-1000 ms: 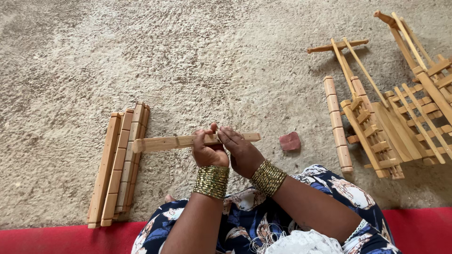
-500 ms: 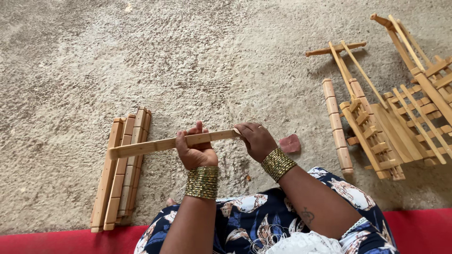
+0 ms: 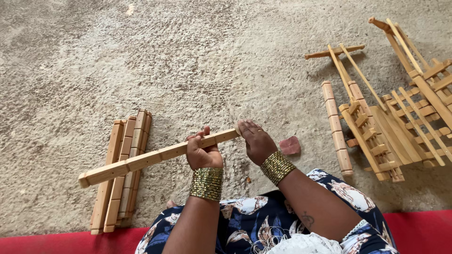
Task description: The person sits on a red mat and smooths a small wooden piece with a sanding block. They rotate the piece to sand different sides and then place it with other finished pieces. The person repeats this process with another wooden piece.
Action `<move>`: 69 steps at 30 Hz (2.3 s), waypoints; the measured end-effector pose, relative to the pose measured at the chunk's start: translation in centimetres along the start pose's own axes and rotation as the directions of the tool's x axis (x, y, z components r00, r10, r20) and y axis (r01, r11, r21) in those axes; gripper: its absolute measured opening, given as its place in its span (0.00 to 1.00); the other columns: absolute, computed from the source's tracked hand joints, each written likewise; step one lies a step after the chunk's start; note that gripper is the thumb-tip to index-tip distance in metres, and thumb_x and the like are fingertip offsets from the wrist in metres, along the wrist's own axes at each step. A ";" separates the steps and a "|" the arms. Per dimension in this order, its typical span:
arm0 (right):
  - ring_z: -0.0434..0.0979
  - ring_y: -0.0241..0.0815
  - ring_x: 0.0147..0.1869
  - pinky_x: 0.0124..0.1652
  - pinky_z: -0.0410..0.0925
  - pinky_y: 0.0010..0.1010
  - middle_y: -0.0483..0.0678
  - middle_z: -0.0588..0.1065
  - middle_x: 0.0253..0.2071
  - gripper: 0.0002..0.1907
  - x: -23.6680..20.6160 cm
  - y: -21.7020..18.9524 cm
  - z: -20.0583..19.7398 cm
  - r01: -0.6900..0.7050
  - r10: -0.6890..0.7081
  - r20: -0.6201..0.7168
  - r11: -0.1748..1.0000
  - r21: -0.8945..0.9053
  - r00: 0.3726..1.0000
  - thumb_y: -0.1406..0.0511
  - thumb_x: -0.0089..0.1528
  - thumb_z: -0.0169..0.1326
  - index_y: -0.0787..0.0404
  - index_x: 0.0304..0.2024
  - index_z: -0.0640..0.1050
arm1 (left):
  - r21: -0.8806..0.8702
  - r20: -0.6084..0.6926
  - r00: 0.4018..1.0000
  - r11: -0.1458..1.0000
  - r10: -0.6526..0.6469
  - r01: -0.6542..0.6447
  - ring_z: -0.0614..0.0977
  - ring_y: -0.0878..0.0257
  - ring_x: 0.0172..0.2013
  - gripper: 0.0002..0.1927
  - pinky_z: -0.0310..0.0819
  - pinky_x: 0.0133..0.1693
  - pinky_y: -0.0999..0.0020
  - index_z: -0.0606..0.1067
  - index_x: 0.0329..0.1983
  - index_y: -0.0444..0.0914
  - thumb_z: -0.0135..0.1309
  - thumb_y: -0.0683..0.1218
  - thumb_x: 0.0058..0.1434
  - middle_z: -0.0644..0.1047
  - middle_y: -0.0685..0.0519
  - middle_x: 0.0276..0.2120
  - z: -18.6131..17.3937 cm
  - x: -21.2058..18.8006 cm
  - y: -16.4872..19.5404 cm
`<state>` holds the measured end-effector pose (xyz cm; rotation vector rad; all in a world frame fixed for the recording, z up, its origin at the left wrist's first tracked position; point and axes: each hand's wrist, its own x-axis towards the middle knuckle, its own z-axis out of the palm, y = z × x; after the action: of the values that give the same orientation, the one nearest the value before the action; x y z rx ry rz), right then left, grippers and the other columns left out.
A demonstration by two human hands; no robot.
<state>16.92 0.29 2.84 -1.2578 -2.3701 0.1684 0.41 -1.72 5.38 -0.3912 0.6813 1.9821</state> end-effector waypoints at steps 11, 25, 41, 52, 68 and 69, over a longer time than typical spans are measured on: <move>0.71 0.57 0.68 0.67 0.61 0.48 0.62 0.73 0.61 0.21 -0.5 -1.9 0.4 0.334 -0.322 -0.127 0.939 0.084 0.938 0.69 0.67 0.42 0.70 0.61 0.71 | 0.047 0.104 0.993 0.998 -0.049 0.044 0.84 0.49 0.45 0.16 0.74 0.58 0.47 0.66 0.34 0.42 0.36 0.32 0.45 0.76 0.50 0.29 -0.5 -1.4 -1.3; 0.82 0.42 0.48 0.49 0.77 0.33 0.58 0.78 0.51 0.28 -0.2 -0.7 -0.9 -0.429 0.438 0.215 0.477 0.767 0.873 0.76 0.61 0.38 0.68 0.64 0.68 | -0.011 0.174 0.982 0.998 0.067 -0.066 0.77 0.62 0.23 0.07 0.83 0.43 0.52 0.69 0.31 0.43 0.57 0.43 0.55 0.71 0.57 0.18 0.1 -0.8 0.2; 0.76 0.51 0.61 0.55 0.73 0.38 0.61 0.73 0.61 0.25 -0.2 -1.5 -2.4 -0.121 0.114 0.053 0.978 0.169 0.992 0.72 0.66 0.44 0.64 0.67 0.66 | 0.109 0.096 0.990 0.987 0.107 -0.117 0.77 0.64 0.24 0.11 0.80 0.42 0.60 0.70 0.30 0.44 0.59 0.48 0.63 0.72 0.59 0.17 -0.3 -0.5 -0.4; 0.70 0.56 0.66 0.61 0.68 0.43 0.64 0.67 0.66 0.32 -0.4 -2.0 -2.1 -0.097 0.088 0.078 0.989 0.108 0.993 0.75 0.61 0.43 0.67 0.69 0.61 | 0.142 -0.010 1.000 0.989 0.027 -0.025 0.76 0.65 0.23 0.10 0.78 0.38 0.64 0.70 0.32 0.43 0.57 0.48 0.66 0.72 0.58 0.19 0.3 -0.9 0.4; 0.76 0.37 0.38 0.40 0.73 0.27 0.52 0.77 0.41 0.30 -0.9 -0.1 -2.4 -0.620 0.288 0.568 0.133 0.773 0.771 0.78 0.59 0.38 0.67 0.65 0.69 | 0.374 -0.031 0.999 0.927 -0.010 0.021 0.78 0.63 0.24 0.10 0.79 0.34 0.63 0.69 0.42 0.42 0.57 0.47 0.62 0.76 0.53 0.25 1.5 -2.0 -0.6; 0.73 0.36 0.34 0.36 0.71 0.27 0.52 0.76 0.39 0.32 -1.0 -0.5 -2.3 -0.590 0.252 0.544 0.169 0.789 0.800 0.78 0.59 0.37 0.66 0.66 0.68 | 0.327 0.054 0.998 0.944 0.029 -0.045 0.78 0.63 0.24 0.12 0.79 0.34 0.62 0.68 0.45 0.41 0.56 0.45 0.61 0.77 0.52 0.28 2.1 -1.9 -0.6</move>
<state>18.07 -0.99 4.73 -1.1834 -1.3712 1.7970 1.92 -1.58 7.85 -0.1281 0.9749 1.8626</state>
